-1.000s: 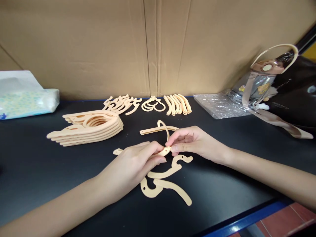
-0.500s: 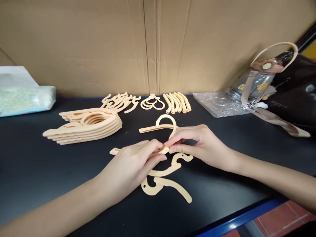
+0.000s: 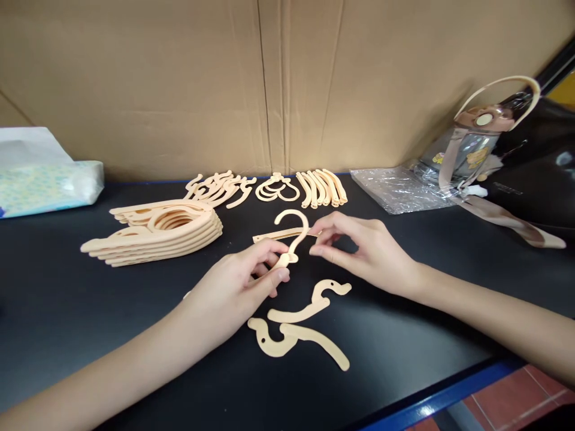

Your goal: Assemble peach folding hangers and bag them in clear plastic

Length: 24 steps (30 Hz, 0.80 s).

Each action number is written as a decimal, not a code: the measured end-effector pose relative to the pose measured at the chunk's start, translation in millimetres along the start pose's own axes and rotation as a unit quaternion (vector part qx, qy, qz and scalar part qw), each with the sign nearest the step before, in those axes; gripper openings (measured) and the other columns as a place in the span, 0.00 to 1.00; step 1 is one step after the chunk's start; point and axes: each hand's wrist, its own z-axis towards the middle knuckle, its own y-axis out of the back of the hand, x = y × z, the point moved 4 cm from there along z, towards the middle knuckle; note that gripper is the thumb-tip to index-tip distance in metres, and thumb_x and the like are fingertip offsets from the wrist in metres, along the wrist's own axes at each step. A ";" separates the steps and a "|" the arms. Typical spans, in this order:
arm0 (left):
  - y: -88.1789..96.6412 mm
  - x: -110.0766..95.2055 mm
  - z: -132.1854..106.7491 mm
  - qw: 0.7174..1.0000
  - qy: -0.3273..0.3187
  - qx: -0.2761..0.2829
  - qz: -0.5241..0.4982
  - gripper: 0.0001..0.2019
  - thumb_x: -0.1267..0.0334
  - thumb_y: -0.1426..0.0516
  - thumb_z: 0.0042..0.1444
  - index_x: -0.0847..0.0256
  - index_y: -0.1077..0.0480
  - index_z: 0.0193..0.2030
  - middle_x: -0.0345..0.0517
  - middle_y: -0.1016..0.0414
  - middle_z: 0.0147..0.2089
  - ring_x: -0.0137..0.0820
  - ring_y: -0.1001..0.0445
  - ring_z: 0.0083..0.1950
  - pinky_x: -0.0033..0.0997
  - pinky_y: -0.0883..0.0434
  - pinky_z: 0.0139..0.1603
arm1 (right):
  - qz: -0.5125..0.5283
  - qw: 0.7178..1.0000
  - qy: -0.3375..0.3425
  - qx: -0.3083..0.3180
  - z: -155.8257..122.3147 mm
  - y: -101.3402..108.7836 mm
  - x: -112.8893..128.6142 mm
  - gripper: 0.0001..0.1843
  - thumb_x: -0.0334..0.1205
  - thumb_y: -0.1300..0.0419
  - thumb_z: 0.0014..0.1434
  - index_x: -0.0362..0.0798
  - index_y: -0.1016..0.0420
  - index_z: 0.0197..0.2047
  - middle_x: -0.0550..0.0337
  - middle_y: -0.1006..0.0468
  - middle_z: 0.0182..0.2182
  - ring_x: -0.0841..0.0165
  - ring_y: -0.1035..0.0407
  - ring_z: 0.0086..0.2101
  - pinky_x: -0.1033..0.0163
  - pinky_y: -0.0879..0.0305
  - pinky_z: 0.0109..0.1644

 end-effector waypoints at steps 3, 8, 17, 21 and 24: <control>7.6 4.3 2.4 0.992 0.043 0.022 -0.113 0.15 0.50 0.41 0.58 0.56 0.31 0.45 0.41 0.22 0.39 0.28 0.25 0.31 0.26 0.27 0.30 | -0.119 0.993 -0.015 0.006 6.1 4.8 -15.5 0.07 0.42 0.40 0.66 0.48 0.25 0.43 0.55 0.20 0.41 0.62 0.26 0.43 0.56 0.30 0.48; 16.3 2.3 0.8 0.976 0.109 0.039 -0.184 0.09 0.55 0.40 0.60 0.57 0.31 0.42 0.41 0.21 0.42 0.27 0.23 0.35 0.26 0.23 0.37 | -0.170 0.983 -0.046 0.051 10.8 1.9 -30.3 0.12 0.44 0.40 0.66 0.47 0.22 0.48 0.51 0.23 0.47 0.58 0.29 0.51 0.51 0.32 0.55; 19.5 6.3 1.5 0.940 0.172 0.028 -0.294 0.13 0.64 0.37 0.59 0.56 0.30 0.50 0.39 0.20 0.39 0.27 0.21 0.36 0.27 0.20 0.39 | 0.128 0.973 -0.183 -0.052 13.5 19.0 -47.7 0.14 0.49 0.38 0.62 0.45 0.23 0.36 0.59 0.22 0.31 0.69 0.30 0.33 0.61 0.34 0.42; 20.9 6.1 0.6 0.926 0.200 0.031 -0.320 0.11 0.67 0.37 0.59 0.58 0.28 0.48 0.42 0.19 0.43 0.29 0.19 0.38 0.28 0.19 0.41 | 0.367 0.890 -0.255 -0.087 13.7 18.3 -57.8 0.19 0.54 0.33 0.57 0.44 0.21 0.35 0.57 0.21 0.34 0.70 0.27 0.37 0.63 0.30 0.48; 21.1 5.6 0.4 0.919 0.208 0.026 -0.335 0.07 0.69 0.37 0.59 0.60 0.27 0.44 0.45 0.18 0.46 0.30 0.18 0.38 0.28 0.18 0.41 | 0.438 0.843 -0.298 -0.088 12.9 15.2 -54.1 0.17 0.52 0.35 0.61 0.44 0.23 0.35 0.55 0.19 0.37 0.71 0.25 0.36 0.65 0.27 0.45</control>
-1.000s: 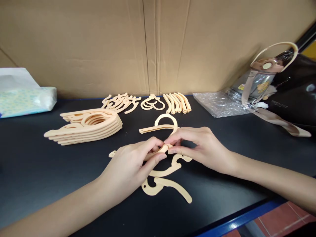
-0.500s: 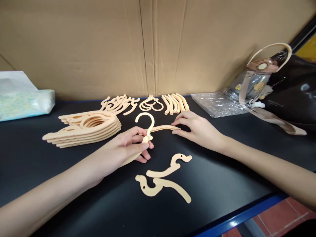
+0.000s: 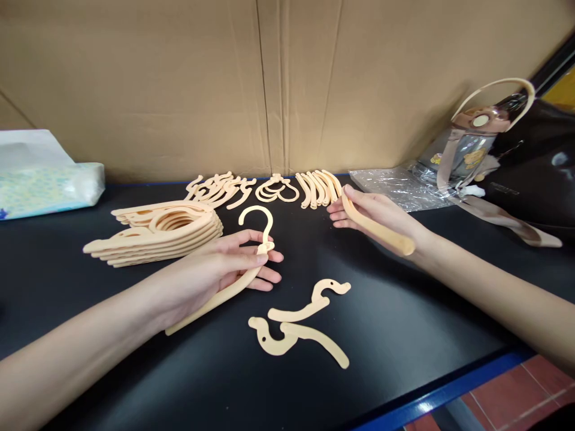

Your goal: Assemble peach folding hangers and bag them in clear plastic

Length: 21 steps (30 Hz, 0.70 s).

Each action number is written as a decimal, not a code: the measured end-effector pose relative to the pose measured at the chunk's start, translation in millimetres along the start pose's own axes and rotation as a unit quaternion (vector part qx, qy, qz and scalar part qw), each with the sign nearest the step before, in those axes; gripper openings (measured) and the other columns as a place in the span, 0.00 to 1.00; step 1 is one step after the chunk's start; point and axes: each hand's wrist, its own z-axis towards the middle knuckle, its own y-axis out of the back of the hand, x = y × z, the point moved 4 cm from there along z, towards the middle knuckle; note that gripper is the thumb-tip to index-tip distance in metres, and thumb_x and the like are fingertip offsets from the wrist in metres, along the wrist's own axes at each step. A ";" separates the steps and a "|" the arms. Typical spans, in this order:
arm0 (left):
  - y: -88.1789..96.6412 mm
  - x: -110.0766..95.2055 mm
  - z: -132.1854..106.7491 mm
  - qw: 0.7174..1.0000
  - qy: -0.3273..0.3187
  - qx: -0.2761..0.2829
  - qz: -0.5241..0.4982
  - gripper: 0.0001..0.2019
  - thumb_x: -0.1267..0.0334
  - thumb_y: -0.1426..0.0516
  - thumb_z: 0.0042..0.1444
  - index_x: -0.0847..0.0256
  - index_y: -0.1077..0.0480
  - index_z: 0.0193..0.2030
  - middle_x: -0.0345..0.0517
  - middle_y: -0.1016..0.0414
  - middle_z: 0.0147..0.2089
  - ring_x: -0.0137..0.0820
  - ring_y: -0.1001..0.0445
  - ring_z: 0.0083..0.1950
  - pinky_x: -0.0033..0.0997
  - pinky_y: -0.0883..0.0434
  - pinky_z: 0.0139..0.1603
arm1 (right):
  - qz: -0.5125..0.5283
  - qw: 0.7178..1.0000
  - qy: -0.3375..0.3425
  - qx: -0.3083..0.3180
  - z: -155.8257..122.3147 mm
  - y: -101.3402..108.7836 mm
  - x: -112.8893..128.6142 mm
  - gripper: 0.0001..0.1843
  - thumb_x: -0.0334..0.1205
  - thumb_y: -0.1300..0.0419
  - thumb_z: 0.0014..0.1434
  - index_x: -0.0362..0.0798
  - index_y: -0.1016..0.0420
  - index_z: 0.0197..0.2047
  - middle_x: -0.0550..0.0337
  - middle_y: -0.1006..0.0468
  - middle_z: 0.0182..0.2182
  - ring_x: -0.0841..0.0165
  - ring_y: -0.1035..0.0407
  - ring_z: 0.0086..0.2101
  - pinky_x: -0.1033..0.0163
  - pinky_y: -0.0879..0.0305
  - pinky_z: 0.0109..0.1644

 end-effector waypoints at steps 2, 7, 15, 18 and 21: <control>0.2 0.5 0.5 1.000 -0.003 -0.006 -0.008 0.04 0.67 0.38 0.61 0.60 0.26 0.43 0.45 0.18 0.47 0.31 0.17 0.39 0.28 0.18 0.41 | 0.021 0.999 -0.041 0.007 -4.5 -5.2 0.3 0.16 0.51 0.37 0.63 0.45 0.26 0.35 0.58 0.20 0.31 0.73 0.26 0.28 0.67 0.25 0.37; 0.0 3.1 2.1 1.000 -0.019 -0.011 -0.003 0.04 0.62 0.38 0.62 0.59 0.26 0.40 0.45 0.18 0.46 0.32 0.17 0.40 0.28 0.18 0.41 | -0.068 0.992 -0.048 0.096 -17.8 -19.2 4.3 0.18 0.54 0.37 0.63 0.45 0.25 0.40 0.72 0.38 0.18 0.81 0.49 0.15 0.71 0.41 0.17; -3.3 1.5 -0.8 1.000 -0.022 -0.017 0.011 0.06 0.60 0.39 0.63 0.59 0.24 0.41 0.46 0.18 0.50 0.35 0.18 0.46 0.28 0.19 0.43 | -0.239 0.963 0.019 0.120 -29.6 -27.5 11.4 0.26 0.61 0.41 0.62 0.45 0.24 0.29 0.72 0.49 0.18 0.78 0.50 0.18 0.70 0.40 0.19; -3.0 1.9 -0.9 1.000 -0.020 -0.019 0.008 0.05 0.62 0.40 0.63 0.60 0.24 0.41 0.47 0.18 0.50 0.35 0.17 0.45 0.29 0.19 0.43 | -0.271 0.956 0.033 0.103 -32.6 -27.4 14.3 0.27 0.61 0.41 0.62 0.49 0.36 0.23 0.71 0.46 0.17 0.77 0.47 0.17 0.68 0.42 0.19; -2.0 2.7 0.3 1.000 -0.019 -0.010 0.009 0.05 0.62 0.39 0.62 0.60 0.25 0.42 0.49 0.19 0.52 0.37 0.17 0.47 0.31 0.19 0.44 | -0.366 0.922 0.101 0.078 -37.4 -29.0 17.1 0.27 0.58 0.47 0.67 0.49 0.42 0.23 0.68 0.40 0.18 0.76 0.44 0.19 0.67 0.46 0.22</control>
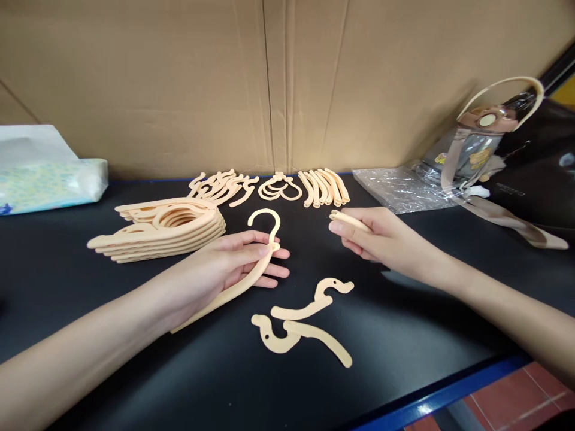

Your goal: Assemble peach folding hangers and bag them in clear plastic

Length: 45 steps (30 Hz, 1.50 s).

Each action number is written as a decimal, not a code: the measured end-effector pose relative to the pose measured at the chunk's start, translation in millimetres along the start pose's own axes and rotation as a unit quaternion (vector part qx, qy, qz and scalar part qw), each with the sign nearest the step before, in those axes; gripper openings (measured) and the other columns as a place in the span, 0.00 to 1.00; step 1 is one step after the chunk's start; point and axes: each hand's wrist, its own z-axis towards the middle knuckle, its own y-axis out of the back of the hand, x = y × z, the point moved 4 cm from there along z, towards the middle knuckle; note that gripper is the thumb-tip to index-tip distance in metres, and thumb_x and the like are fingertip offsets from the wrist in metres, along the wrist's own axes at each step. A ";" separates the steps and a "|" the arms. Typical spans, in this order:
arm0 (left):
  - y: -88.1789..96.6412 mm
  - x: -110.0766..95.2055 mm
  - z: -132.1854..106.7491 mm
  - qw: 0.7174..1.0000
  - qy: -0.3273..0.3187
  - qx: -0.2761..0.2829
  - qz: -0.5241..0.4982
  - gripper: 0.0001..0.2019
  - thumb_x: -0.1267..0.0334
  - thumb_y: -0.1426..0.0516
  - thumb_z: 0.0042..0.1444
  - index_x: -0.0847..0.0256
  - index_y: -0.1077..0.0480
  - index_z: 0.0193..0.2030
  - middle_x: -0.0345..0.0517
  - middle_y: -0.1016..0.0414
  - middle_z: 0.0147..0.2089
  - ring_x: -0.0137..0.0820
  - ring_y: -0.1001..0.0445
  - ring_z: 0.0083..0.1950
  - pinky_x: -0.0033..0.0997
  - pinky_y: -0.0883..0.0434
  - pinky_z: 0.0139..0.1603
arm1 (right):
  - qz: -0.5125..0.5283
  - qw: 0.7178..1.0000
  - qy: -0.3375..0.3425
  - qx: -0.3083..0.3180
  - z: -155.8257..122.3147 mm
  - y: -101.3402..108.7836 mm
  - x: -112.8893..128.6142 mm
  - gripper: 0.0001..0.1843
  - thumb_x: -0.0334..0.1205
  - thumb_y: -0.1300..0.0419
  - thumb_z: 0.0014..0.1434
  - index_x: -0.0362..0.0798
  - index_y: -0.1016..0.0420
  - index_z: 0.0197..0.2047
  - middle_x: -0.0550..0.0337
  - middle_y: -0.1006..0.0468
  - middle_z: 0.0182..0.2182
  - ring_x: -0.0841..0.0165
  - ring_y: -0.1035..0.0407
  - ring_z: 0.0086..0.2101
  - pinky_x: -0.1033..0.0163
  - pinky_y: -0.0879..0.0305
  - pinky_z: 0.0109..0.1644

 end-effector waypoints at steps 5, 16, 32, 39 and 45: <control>-0.6 -0.6 1.1 1.000 0.004 0.015 -0.002 0.06 0.60 0.38 0.61 0.59 0.24 0.42 0.48 0.19 0.53 0.39 0.18 0.49 0.31 0.19 0.45 | -0.142 0.988 0.054 0.012 -6.1 -14.8 6.1 0.17 0.52 0.51 0.71 0.50 0.36 0.35 0.69 0.36 0.21 0.73 0.42 0.22 0.65 0.47 0.28; -11.4 2.0 -4.9 0.997 0.009 0.039 0.068 0.10 0.53 0.38 0.60 0.56 0.21 0.38 0.42 0.17 0.31 0.27 0.20 0.31 0.16 0.26 0.30 | -0.196 0.951 0.239 0.019 -2.9 -32.1 6.0 0.06 0.40 0.34 0.62 0.48 0.20 0.42 0.63 0.19 0.33 0.70 0.28 0.35 0.63 0.44 0.40; -12.6 -4.1 -2.6 0.990 -0.019 0.086 0.106 0.08 0.54 0.35 0.56 0.54 0.21 0.38 0.38 0.17 0.39 0.31 0.17 0.40 0.19 0.23 0.33 | -0.175 0.931 0.319 -0.023 -9.3 -37.2 3.8 0.10 0.41 0.37 0.65 0.45 0.17 0.44 0.61 0.19 0.32 0.72 0.27 0.31 0.66 0.40 0.34; -10.7 -2.1 -1.9 0.993 -0.027 0.067 0.092 0.06 0.59 0.35 0.56 0.57 0.24 0.32 0.36 0.18 0.34 0.27 0.17 0.39 0.13 0.27 0.36 | -0.122 0.954 0.273 -0.005 -10.9 -37.4 3.5 0.11 0.41 0.37 0.64 0.46 0.16 0.46 0.62 0.21 0.30 0.75 0.30 0.28 0.68 0.42 0.30; -11.9 2.9 1.0 0.990 -0.061 0.062 0.108 0.07 0.56 0.36 0.57 0.56 0.22 0.35 0.39 0.16 0.37 0.27 0.17 0.39 0.15 0.26 0.37 | -0.131 0.959 0.253 -0.012 -10.1 -37.3 4.6 0.09 0.41 0.37 0.65 0.49 0.17 0.44 0.63 0.22 0.29 0.75 0.30 0.28 0.69 0.44 0.28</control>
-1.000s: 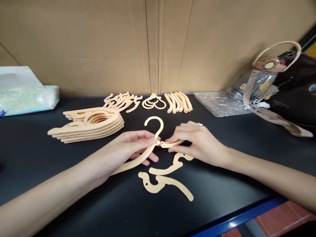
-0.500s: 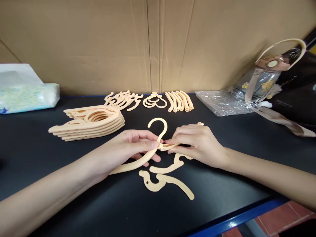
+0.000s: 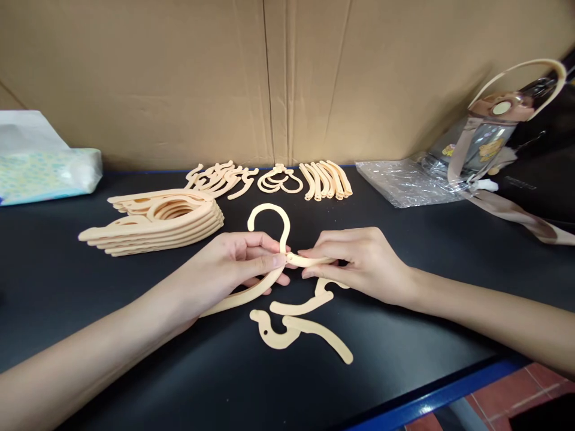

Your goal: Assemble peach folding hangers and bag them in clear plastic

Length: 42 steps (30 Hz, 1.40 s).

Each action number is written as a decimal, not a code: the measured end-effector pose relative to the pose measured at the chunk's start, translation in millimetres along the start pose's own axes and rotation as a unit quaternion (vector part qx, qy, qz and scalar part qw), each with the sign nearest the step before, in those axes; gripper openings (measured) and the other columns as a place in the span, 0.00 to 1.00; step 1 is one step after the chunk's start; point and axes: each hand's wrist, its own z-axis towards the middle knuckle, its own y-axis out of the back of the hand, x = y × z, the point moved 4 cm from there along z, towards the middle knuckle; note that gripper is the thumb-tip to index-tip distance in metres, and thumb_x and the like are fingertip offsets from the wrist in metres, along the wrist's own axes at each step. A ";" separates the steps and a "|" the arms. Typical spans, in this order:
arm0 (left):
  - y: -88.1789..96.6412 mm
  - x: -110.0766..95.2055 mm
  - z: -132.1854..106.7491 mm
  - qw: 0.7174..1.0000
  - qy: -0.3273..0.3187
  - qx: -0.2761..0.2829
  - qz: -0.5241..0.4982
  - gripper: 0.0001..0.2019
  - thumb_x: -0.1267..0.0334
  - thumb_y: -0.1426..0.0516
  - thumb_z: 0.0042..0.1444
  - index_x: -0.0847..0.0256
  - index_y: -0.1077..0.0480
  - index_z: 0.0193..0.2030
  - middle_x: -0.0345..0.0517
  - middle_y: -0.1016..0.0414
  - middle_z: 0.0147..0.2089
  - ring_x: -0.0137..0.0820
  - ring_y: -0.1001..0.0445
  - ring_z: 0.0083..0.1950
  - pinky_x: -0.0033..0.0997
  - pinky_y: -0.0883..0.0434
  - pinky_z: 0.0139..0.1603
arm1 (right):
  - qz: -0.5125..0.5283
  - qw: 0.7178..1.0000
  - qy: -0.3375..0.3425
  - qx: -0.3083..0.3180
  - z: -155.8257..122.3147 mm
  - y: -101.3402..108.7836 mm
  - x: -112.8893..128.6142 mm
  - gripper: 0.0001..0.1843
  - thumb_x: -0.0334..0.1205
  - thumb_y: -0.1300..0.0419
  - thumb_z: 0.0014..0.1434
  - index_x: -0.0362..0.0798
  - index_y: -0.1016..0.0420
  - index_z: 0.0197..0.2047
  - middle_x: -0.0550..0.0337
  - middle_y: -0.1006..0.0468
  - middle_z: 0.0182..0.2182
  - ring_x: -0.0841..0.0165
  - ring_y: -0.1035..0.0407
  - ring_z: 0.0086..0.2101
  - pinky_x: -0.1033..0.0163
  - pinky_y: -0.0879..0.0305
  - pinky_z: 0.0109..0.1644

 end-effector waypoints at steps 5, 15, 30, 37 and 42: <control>-2.6 -2.0 -0.7 0.997 -0.050 -0.038 0.038 0.09 0.54 0.37 0.58 0.56 0.24 0.38 0.37 0.17 0.35 0.26 0.19 0.36 0.17 0.25 0.34 | -0.021 0.995 -0.097 -0.016 0.4 1.1 -1.5 0.09 0.42 0.32 0.60 0.47 0.24 0.37 0.66 0.21 0.28 0.75 0.30 0.26 0.69 0.45 0.28; -6.6 -5.0 -8.3 0.955 -0.128 -0.123 0.235 0.19 0.49 0.41 0.59 0.51 0.25 0.54 0.37 0.18 0.42 0.30 0.21 0.35 0.27 0.25 0.35 | -0.033 0.990 -0.135 -0.023 4.4 8.3 -10.5 0.15 0.42 0.33 0.61 0.48 0.35 0.29 0.65 0.27 0.29 0.73 0.33 0.30 0.67 0.42 0.33; -2.3 -0.1 -12.0 0.845 -0.216 -0.167 0.460 0.15 0.49 0.48 0.66 0.46 0.25 0.52 0.39 0.24 0.47 0.37 0.27 0.47 0.35 0.31 0.44 | -0.078 0.964 -0.254 -0.030 7.0 21.6 -55.3 0.17 0.52 0.32 0.56 0.48 0.26 0.27 0.65 0.26 0.26 0.72 0.36 0.27 0.65 0.45 0.31; -0.1 -1.0 -8.5 0.852 -0.191 -0.171 0.456 0.15 0.51 0.47 0.64 0.51 0.24 0.49 0.43 0.24 0.43 0.39 0.30 0.45 0.39 0.32 0.43 | -0.067 0.993 -0.097 -0.024 10.7 32.5 -40.4 0.13 0.48 0.36 0.63 0.46 0.23 0.36 0.58 0.23 0.36 0.67 0.31 0.38 0.61 0.39 0.44; -0.5 -4.5 -11.9 0.863 -0.210 -0.194 0.417 0.13 0.52 0.46 0.66 0.53 0.26 0.50 0.42 0.25 0.43 0.35 0.30 0.42 0.34 0.33 0.39 | -0.061 0.983 0.014 0.170 3.7 37.9 -12.6 0.16 0.53 0.31 0.56 0.48 0.22 0.36 0.61 0.25 0.34 0.67 0.33 0.37 0.61 0.41 0.42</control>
